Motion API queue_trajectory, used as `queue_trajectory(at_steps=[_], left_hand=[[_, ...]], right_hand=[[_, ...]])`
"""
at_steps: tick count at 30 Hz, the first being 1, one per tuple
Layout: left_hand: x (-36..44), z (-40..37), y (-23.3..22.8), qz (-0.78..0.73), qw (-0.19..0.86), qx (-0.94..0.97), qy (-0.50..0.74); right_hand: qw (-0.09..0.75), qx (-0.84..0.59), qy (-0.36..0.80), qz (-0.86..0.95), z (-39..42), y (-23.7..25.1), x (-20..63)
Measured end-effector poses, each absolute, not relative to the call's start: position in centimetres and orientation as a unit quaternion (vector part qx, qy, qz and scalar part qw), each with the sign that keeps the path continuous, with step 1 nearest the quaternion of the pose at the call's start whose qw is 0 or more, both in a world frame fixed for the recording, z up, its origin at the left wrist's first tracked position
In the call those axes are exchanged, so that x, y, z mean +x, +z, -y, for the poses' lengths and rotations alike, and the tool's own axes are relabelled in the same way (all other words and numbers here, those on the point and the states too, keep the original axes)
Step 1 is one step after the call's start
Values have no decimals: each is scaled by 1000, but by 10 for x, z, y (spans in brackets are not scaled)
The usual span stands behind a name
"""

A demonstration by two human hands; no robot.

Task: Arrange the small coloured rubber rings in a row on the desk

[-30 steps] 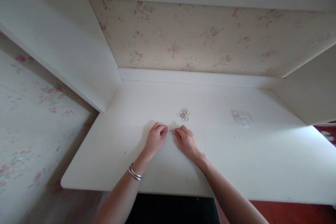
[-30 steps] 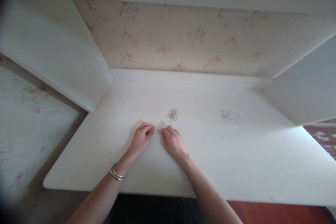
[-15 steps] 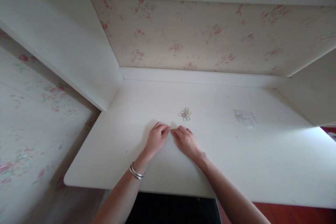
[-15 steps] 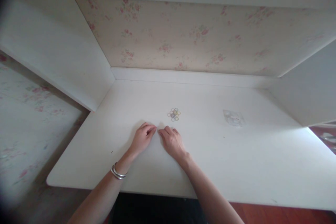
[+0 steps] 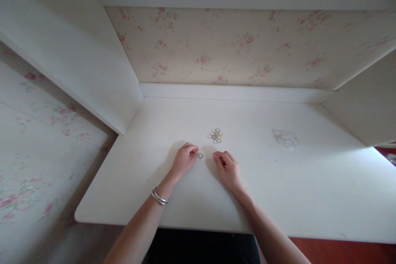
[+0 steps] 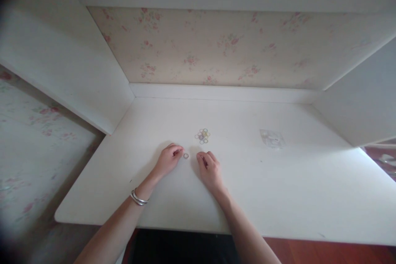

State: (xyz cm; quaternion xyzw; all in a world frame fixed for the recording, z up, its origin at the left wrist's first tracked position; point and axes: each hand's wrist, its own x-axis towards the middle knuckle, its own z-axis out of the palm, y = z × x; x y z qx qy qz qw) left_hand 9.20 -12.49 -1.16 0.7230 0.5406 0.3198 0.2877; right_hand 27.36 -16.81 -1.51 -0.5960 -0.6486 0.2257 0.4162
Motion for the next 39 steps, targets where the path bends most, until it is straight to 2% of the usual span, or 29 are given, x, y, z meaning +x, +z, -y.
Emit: queue_trajectory(at_steps=[6, 13, 24, 31, 39], left_hand=[[122, 89, -11, -516, 264, 771, 264], [138, 61, -12, -514, 189, 814, 194], [131, 62, -11, -500, 164, 825, 207], [138, 61, -6, -490, 122, 852, 142], [123, 75, -7, -505, 153, 841, 119]], right_hand=[[467, -645, 268, 542, 165, -20, 284], [468, -626, 282, 557, 163, -21, 286], [468, -604, 298, 572, 164, -20, 286], [472, -597, 296, 577, 164, -19, 286], [470, -587, 296, 589, 165, -20, 288]])
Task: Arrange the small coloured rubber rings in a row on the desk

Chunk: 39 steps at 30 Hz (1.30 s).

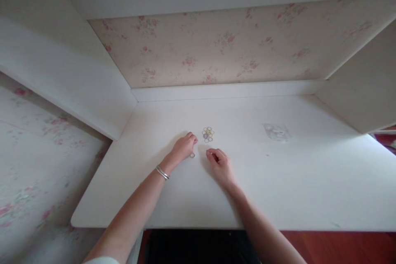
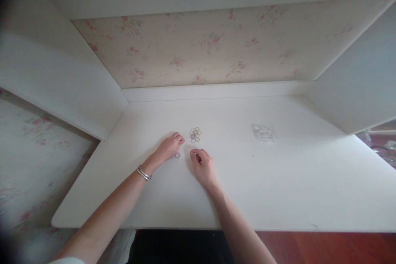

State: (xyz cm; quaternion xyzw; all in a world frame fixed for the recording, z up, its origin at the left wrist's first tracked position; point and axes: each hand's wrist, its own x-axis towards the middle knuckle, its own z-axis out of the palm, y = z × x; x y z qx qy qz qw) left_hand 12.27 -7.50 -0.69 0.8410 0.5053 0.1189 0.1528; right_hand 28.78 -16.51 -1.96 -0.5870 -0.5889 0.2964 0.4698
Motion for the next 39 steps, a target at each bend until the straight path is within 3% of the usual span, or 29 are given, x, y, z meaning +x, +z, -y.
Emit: queue_trajectory(at_steps=[9, 19, 39], left_hand=[[91, 125, -14, -487, 217, 806, 259], [95, 144, -16, -483, 141, 841, 198], [96, 146, -13, -495, 105, 847, 163]], right_hand=[[459, -581, 301, 601, 164, -20, 286], [448, -581, 296, 611, 166, -18, 285], [432, -589, 296, 615, 165, -21, 283]])
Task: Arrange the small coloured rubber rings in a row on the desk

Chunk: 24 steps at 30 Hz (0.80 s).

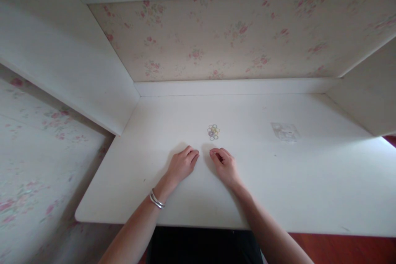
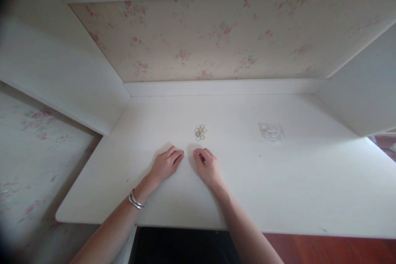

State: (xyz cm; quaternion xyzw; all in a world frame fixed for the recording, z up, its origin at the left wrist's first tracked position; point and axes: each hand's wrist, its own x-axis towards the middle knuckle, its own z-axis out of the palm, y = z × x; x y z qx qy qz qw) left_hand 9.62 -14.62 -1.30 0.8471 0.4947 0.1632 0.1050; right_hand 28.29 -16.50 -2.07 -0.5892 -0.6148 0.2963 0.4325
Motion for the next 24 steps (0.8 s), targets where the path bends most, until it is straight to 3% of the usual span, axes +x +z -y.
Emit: queue_trajectory(at_steps=[24], left_hand=[[94, 148, -13, -491, 146, 827, 232]], right_hand=[[401, -609, 324, 603, 149, -20, 287]])
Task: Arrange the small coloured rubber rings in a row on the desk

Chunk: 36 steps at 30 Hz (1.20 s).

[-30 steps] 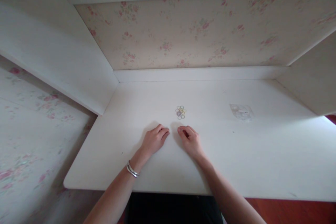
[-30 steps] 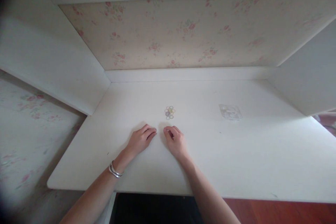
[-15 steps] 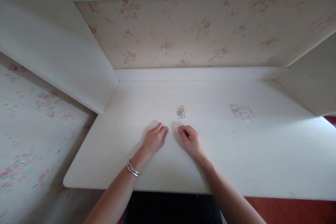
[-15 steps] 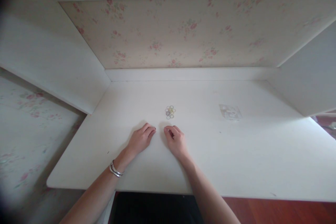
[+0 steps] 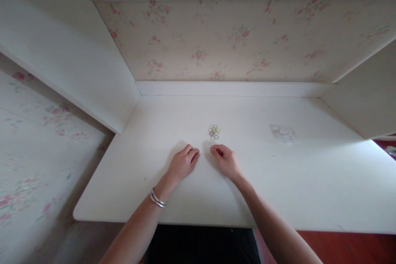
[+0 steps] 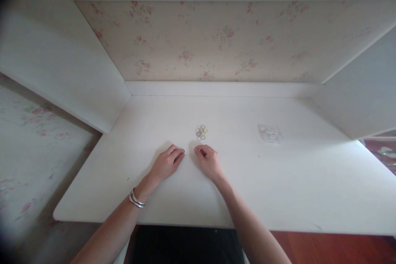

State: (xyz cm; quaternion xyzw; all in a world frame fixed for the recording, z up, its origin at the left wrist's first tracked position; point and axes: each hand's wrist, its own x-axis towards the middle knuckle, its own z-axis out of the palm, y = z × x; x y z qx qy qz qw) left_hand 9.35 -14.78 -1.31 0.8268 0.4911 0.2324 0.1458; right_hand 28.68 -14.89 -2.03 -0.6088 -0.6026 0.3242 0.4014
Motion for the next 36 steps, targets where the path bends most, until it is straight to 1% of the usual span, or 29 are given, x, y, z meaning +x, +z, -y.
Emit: queue_trajectory(at_steps=[3, 7, 9, 13, 16, 22, 28, 30, 36], left_hand=[[92, 147, -13, -495, 182, 804, 276], [87, 142, -13, -505, 255, 748, 346], [84, 139, -14, -512, 289, 715, 378], [76, 131, -17, -540, 324, 659, 411], [73, 128, -19, -549, 343, 632, 426], [72, 128, -19, -547, 359, 620, 432], [73, 128, -20, -546, 359, 626, 425], [73, 129, -20, -547, 362, 624, 425], [73, 128, -16, -550, 373, 613, 426]], right_hand=[[377, -625, 294, 617, 132, -20, 296], [317, -650, 219, 655, 107, -14, 305], [277, -655, 181, 680, 95, -9, 304], [162, -667, 121, 717, 78, 2, 292], [123, -674, 108, 720, 69, 3, 282], [93, -686, 100, 715, 60, -1, 270], [82, -656, 100, 743, 69, 3, 261], [95, -644, 100, 753, 78, 5, 258], [176, -550, 137, 805, 113, 9, 255]])
